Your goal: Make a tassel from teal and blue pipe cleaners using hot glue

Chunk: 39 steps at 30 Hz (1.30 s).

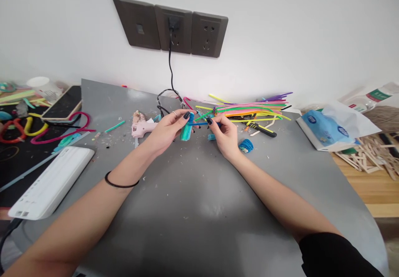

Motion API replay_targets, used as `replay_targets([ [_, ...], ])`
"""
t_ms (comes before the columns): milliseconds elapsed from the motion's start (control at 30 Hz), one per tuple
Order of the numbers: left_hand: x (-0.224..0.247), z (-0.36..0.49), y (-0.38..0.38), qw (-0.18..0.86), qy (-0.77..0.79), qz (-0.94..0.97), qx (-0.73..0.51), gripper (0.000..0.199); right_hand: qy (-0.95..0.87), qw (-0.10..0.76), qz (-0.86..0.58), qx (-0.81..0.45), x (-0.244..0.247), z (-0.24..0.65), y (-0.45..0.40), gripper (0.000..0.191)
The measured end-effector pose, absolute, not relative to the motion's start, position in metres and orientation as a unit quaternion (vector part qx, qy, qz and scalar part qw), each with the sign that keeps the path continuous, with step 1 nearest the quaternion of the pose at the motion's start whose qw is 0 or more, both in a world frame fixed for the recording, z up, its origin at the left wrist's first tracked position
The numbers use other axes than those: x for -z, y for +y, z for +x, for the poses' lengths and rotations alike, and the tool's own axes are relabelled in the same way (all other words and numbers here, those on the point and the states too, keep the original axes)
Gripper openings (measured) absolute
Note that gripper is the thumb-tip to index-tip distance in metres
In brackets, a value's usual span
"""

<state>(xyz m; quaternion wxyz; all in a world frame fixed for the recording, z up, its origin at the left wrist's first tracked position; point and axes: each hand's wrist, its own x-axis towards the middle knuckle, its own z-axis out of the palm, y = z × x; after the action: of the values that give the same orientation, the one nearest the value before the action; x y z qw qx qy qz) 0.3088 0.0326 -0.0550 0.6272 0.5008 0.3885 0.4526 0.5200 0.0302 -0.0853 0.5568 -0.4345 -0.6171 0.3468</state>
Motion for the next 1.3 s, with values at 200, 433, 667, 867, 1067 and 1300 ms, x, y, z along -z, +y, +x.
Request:
replay_targets([
  [200, 0.055, 0.312, 0.030, 0.597, 0.394, 0.514, -0.474, 0.044, -0.615, 0.564, -0.428, -0.347, 0.086, 0.518, 0.028, 0.056],
  [433, 0.048, 0.319, 0.025, 0.671, 0.392, 0.430, -0.460, 0.042, -0.648, 0.532, -0.434, -0.331, 0.082, 0.518, 0.022, 0.057],
  [667, 0.047, 0.319, 0.027, 0.687, 0.384, 0.397, -0.471, 0.029, -0.656, 0.509, -0.443, -0.337, 0.079, 0.517, 0.020, 0.057],
  [867, 0.051, 0.317, 0.027, 0.674, 0.389, 0.424, -0.464, 0.031, -0.655, 0.494, -0.442, -0.362, 0.079, 0.517, 0.018, 0.060],
  [1067, 0.056, 0.316, 0.027, 0.663, 0.391, 0.439, -0.464, 0.034, -0.657, 0.488, -0.447, -0.361, 0.080, 0.517, 0.018, 0.065],
  [1300, 0.057, 0.316, 0.028, 0.650, 0.393, 0.448, -0.472, 0.035, -0.655, 0.492, -0.444, -0.362, 0.081, 0.517, 0.017, 0.065],
])
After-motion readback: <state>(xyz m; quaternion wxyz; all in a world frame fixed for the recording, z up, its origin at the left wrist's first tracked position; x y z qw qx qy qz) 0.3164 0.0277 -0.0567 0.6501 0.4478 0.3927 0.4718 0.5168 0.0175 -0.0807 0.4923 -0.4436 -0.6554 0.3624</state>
